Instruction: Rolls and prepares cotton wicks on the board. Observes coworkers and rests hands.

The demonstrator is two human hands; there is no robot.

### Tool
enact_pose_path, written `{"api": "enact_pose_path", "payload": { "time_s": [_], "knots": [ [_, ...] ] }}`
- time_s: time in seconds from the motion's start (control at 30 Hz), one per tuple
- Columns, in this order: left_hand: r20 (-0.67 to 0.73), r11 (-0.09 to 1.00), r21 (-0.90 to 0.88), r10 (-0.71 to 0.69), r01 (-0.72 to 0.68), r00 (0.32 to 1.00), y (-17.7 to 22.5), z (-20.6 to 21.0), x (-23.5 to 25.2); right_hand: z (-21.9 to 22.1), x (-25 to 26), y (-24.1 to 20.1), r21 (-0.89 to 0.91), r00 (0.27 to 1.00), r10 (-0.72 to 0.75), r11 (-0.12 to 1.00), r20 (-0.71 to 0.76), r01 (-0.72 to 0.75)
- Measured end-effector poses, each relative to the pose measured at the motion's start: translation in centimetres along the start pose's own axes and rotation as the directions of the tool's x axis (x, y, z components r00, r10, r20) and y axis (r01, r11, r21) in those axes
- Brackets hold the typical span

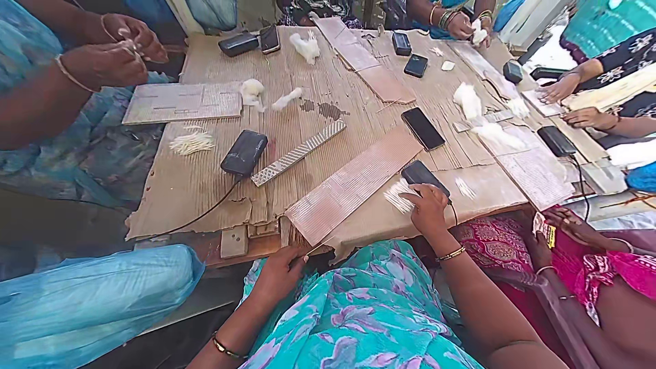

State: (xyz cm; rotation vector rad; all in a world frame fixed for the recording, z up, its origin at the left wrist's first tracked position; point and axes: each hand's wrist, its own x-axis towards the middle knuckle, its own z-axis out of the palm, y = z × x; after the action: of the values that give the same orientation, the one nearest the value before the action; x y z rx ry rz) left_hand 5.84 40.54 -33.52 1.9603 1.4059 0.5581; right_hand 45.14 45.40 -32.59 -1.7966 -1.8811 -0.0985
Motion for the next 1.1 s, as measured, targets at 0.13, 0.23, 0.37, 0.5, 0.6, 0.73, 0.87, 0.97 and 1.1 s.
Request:
{"api": "enact_pose_path", "payload": {
  "time_s": [0.13, 0.23, 0.37, 0.5, 0.6, 0.73, 0.87, 0.97, 1.1],
  "knots": [
    [-0.148, 0.998, -0.045, 0.034, -0.041, 0.988, -1.3, -0.1, 0.5, -1.3, 1.0, -0.4, 0.050, 0.989, 0.001, 0.999, -0.148, 0.006],
    [-0.359, 0.999, 0.014, 0.037, -0.035, 0.933, -2.5, -1.3, 1.3, -2.1, 4.1, -1.3, 0.063, 0.981, -0.065, 0.995, -0.182, 0.078],
    [-0.547, 0.974, 0.226, 0.116, 0.012, 0.829, -5.1, -2.3, 3.1, -1.5, 9.9, -3.7, 0.108, 0.957, -0.223, 0.963, -0.185, 0.246],
    [-0.592, 0.943, 0.323, 0.131, 0.085, 0.795, -6.6, -2.0, 4.9, 2.0, 15.9, -7.9, 0.146, 0.926, -0.368, 0.915, -0.080, 0.376],
    [-0.563, 0.931, 0.348, 0.117, 0.107, 0.819, -7.5, -1.3, 5.4, 4.7, 20.3, -12.1, 0.086, 0.897, -0.398, 0.917, 0.192, 0.389],
    [-0.544, 0.861, 0.497, 0.211, 0.109, 0.812, -8.5, -0.3, 5.9, 9.4, 26.1, -15.8, -0.015, 0.837, -0.372, 0.911, 0.403, 0.412],
    [-0.494, 0.777, 0.615, 0.247, 0.133, 0.834, -8.2, 0.1, 6.2, 14.2, 31.1, -16.6, -0.084, 0.849, -0.383, 0.894, 0.364, 0.439],
    [-0.488, 0.722, 0.674, 0.276, 0.156, 0.828, -8.5, 0.2, 6.4, 16.5, 34.4, -17.2, -0.140, 0.851, -0.359, 0.888, 0.382, 0.437],
    [-0.484, 0.681, 0.711, 0.292, 0.175, 0.825, -8.7, 0.3, 6.5, 18.0, 36.8, -18.4, -0.149, 0.810, -0.354, 0.872, 0.468, 0.467]
  ]
}}
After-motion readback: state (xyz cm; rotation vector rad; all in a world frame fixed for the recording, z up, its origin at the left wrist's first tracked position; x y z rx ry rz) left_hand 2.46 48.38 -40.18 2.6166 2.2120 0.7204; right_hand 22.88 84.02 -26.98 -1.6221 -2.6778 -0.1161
